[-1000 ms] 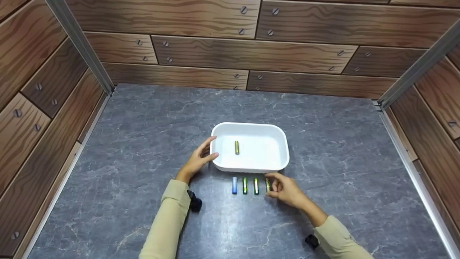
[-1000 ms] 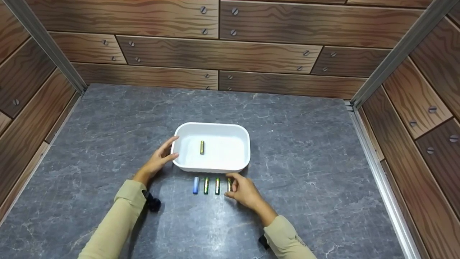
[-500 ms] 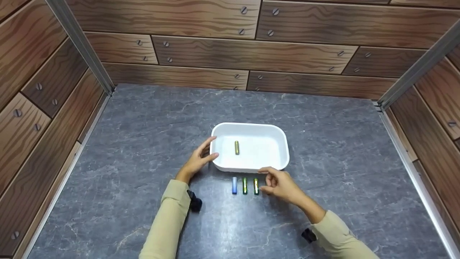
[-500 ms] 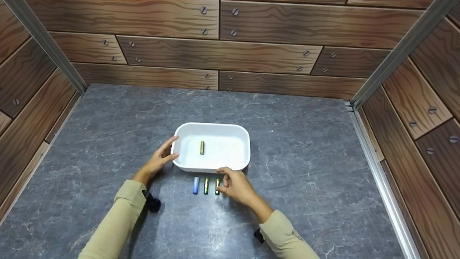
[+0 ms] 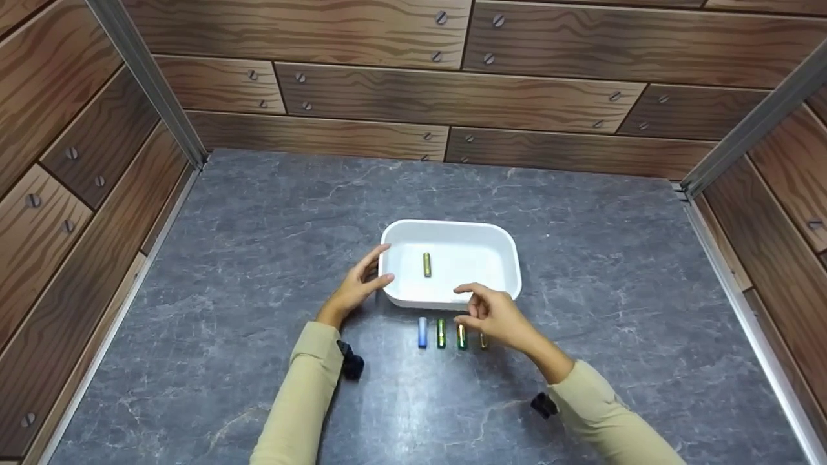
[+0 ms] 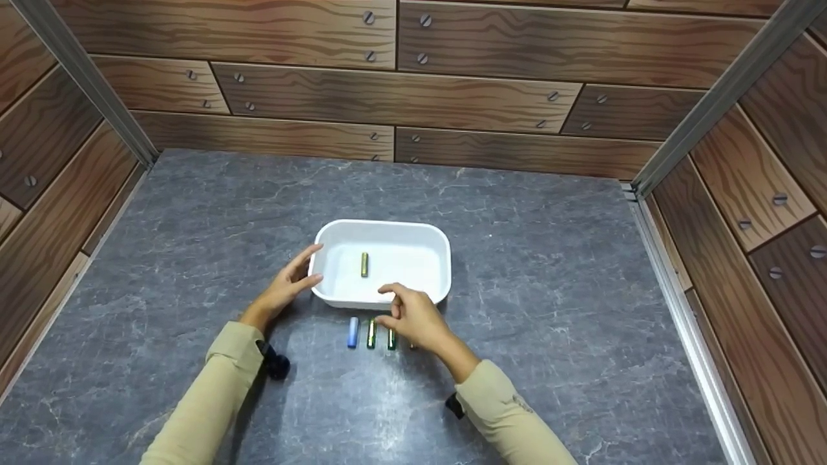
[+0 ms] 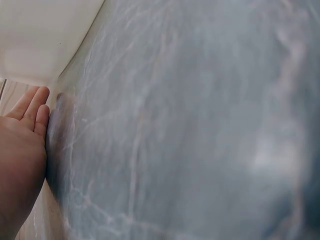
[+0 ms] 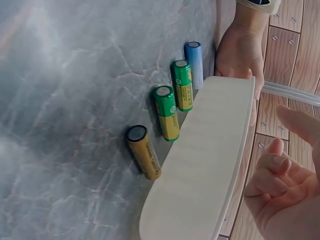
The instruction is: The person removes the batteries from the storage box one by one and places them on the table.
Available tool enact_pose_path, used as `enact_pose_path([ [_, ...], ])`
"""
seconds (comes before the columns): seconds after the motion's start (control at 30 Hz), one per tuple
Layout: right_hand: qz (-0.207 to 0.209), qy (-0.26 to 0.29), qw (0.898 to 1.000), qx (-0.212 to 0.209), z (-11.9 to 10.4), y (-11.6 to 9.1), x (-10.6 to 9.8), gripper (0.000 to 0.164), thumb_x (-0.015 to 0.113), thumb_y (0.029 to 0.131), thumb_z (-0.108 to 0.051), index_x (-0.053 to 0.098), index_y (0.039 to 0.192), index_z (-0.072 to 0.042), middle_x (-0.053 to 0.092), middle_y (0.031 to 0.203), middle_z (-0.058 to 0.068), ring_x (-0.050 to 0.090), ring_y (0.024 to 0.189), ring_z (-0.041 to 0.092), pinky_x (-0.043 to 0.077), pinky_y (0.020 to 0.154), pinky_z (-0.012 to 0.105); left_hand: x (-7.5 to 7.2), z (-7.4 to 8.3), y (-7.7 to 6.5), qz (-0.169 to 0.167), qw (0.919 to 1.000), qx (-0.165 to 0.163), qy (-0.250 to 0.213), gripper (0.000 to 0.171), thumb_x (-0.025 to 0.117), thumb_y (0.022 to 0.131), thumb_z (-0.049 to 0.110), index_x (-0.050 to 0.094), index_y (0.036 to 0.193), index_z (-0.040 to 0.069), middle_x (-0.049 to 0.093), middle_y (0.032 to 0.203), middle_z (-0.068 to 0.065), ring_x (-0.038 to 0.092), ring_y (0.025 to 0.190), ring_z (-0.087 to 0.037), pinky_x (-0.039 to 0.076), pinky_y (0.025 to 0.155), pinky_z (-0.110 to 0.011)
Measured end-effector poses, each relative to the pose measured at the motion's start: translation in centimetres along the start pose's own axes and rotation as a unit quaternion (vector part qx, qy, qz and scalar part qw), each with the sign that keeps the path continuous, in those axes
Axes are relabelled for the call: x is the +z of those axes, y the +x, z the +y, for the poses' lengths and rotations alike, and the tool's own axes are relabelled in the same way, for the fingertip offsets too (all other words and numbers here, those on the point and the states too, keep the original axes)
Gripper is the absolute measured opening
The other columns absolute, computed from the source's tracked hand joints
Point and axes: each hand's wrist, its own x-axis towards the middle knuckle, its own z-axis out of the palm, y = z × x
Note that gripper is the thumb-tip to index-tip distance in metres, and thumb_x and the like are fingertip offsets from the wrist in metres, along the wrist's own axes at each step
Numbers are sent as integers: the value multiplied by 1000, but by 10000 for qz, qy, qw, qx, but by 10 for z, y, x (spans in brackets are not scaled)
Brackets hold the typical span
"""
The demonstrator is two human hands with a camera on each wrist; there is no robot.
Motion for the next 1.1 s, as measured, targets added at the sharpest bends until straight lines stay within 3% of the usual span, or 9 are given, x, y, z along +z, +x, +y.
enact_pose_path([
  [0.23,-59,-106,9999,45,-2,10,-1,39,75,82,-9,61,117,3,57,69,12,38,55,-5,36,53,13,2,2,-1,31,10000,-42,1,68,64,92,9,30,151,8,39,151,-24,40,140,-39,37,116,-46],
  [0.5,225,-202,9995,88,-2,23,0,38,76,79,-5,62,113,5,57,67,12,37,53,-5,34,51,13,1,0,-1,36,10000,1,33,67,63,92,7,31,151,7,41,150,-25,41,139,-39,36,116,-46],
  [1.1,382,-327,9982,327,18,54,4,39,76,79,-5,61,113,8,58,67,14,39,55,0,36,56,15,0,0,1,12,10000,-42,-64,66,59,94,3,28,152,7,36,153,-25,38,141,-41,34,117,-49],
])
